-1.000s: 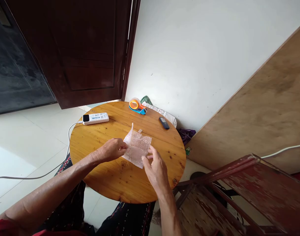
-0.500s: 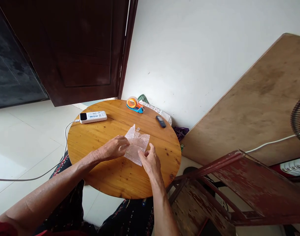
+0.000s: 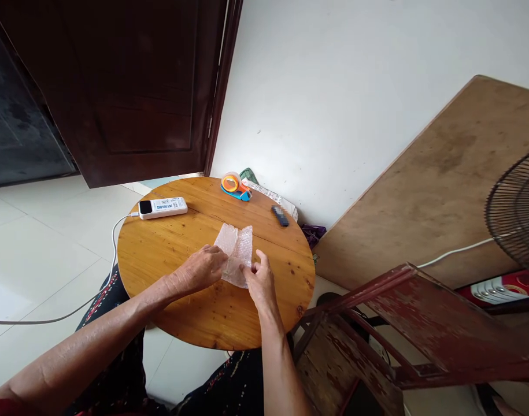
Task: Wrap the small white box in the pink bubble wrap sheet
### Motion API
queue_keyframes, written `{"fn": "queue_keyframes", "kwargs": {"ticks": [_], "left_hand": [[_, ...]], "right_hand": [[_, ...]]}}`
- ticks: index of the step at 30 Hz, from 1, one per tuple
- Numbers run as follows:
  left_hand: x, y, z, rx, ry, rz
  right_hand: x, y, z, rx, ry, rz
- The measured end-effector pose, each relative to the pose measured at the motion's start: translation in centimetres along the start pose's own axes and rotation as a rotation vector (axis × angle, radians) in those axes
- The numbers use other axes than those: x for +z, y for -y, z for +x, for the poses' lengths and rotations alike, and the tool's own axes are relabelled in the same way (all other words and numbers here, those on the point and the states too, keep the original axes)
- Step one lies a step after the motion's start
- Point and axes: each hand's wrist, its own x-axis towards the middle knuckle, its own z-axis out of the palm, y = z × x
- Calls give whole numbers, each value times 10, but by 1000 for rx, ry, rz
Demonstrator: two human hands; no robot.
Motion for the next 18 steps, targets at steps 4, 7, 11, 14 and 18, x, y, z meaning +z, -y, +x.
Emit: {"fn": "queue_keyframes", "kwargs": {"ticks": [4,7,11,14,18], "left_hand": [[-1,-1,0,-31,14,22],[-1,-1,3,-32,-4,67],[-1,1,5,-33,-8,88],[0,5,5,-56,-4,8],[5,13,3,-94,-51,-211]], "right_hand": [[4,15,-3,-69,-31,35],[8,28,-3,-111,-37,14],[17,40,0,-178,-7,-27],[23,46,1,-224,11,-107],[26,49,-3,-220,80,-119]]}}
